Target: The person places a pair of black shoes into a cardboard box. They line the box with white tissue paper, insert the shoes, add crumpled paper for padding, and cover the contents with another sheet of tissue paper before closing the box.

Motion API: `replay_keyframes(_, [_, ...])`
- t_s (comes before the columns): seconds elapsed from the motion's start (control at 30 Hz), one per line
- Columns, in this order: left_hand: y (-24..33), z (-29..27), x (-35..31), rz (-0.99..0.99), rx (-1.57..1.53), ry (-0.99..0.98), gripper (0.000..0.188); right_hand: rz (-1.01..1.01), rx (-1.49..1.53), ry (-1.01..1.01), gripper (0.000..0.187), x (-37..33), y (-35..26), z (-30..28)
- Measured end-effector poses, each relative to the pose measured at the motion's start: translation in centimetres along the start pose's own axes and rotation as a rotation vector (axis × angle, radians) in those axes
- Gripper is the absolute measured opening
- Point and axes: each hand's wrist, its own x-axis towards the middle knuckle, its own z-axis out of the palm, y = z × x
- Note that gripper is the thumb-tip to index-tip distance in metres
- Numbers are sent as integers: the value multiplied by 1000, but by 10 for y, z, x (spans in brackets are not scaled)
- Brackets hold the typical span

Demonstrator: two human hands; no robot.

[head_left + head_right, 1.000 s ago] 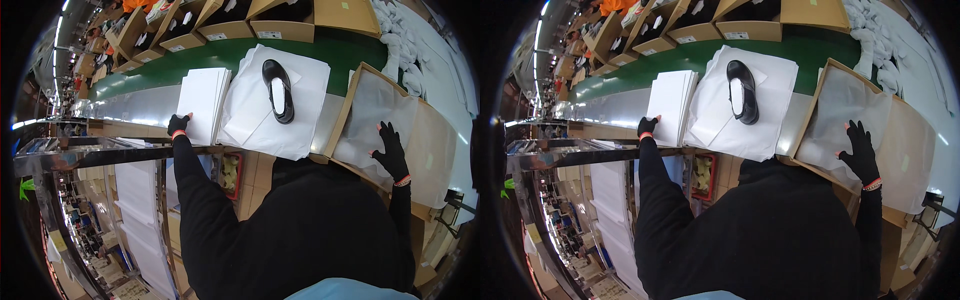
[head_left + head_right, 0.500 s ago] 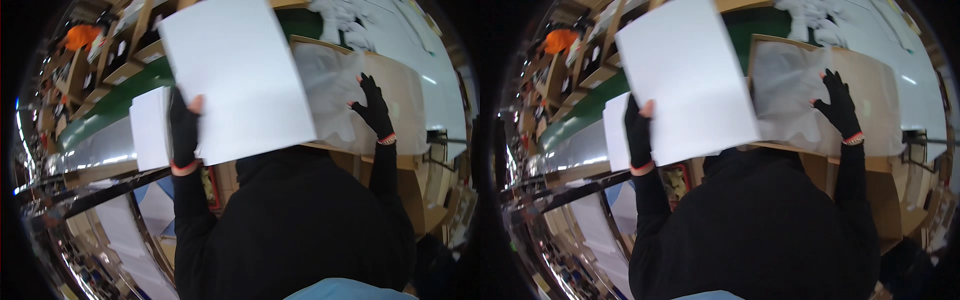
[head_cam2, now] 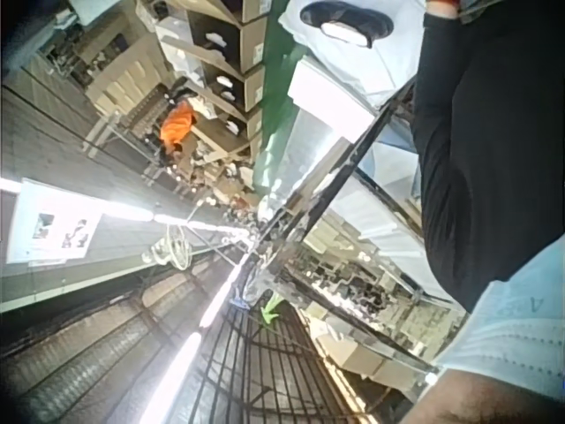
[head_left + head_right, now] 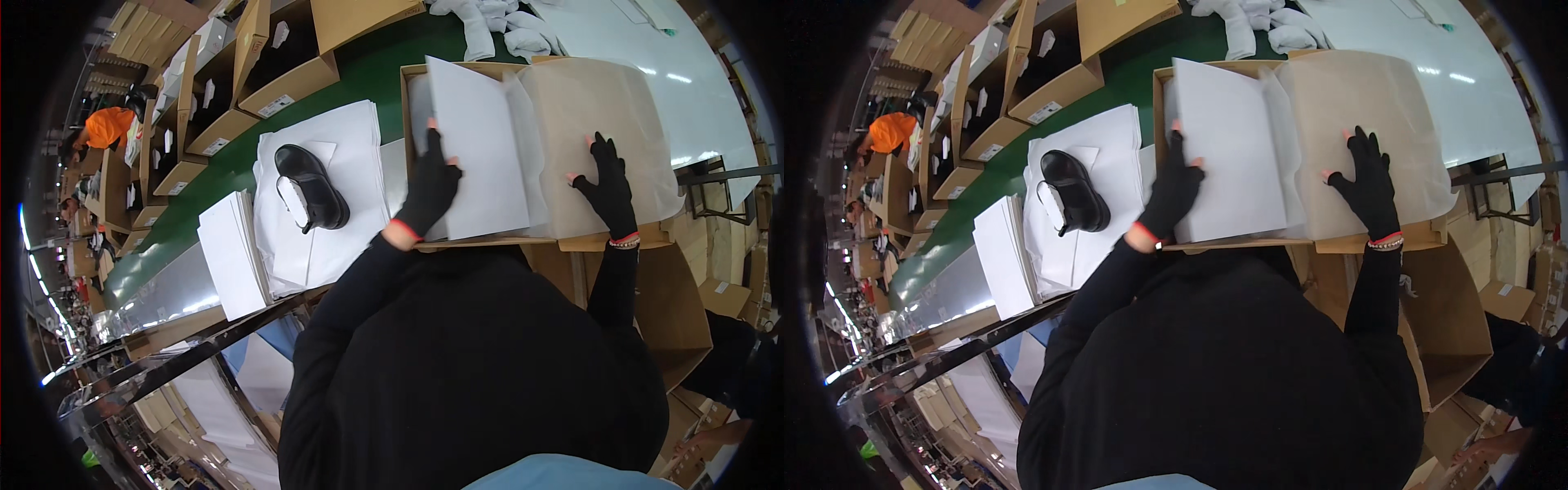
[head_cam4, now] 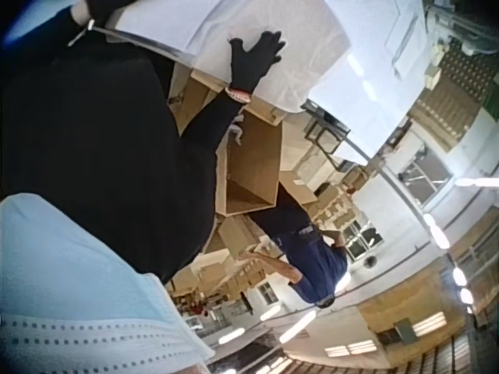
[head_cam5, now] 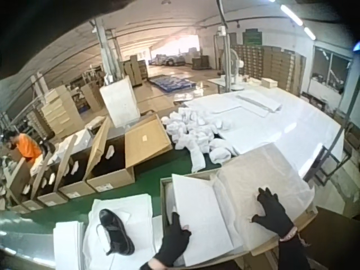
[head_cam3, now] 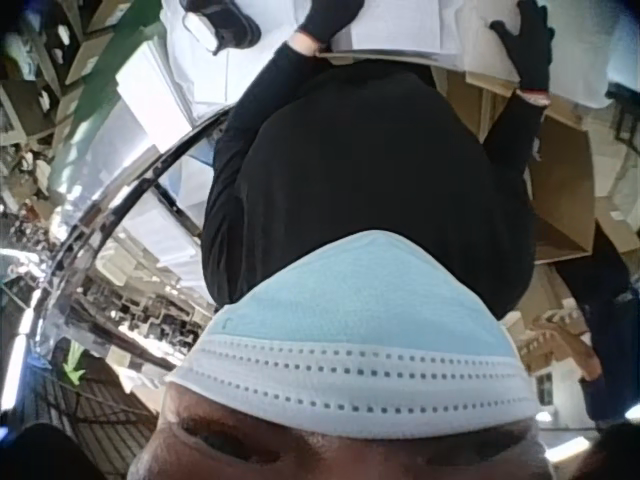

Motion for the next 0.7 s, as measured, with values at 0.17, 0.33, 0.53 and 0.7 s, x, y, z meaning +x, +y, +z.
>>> replay_keyframes(0.17, [10,-4,10,-120,269,-260,89,-27,27,19,76,8,-21,-1])
replay_keyframes(0.33, [-14,-141,7,133,988,-32,89,22,-131,-2,83,-7,32,16])
replay_keyframes(0.53, [-112,-253,-7,-397,1170,-463,97,115,-207,-76,92,-4,42,22])
replay_keyframes(0.7, [-109,-291,-18,-406,776,-229,90,129,-197,-52,91,-11,61,24])
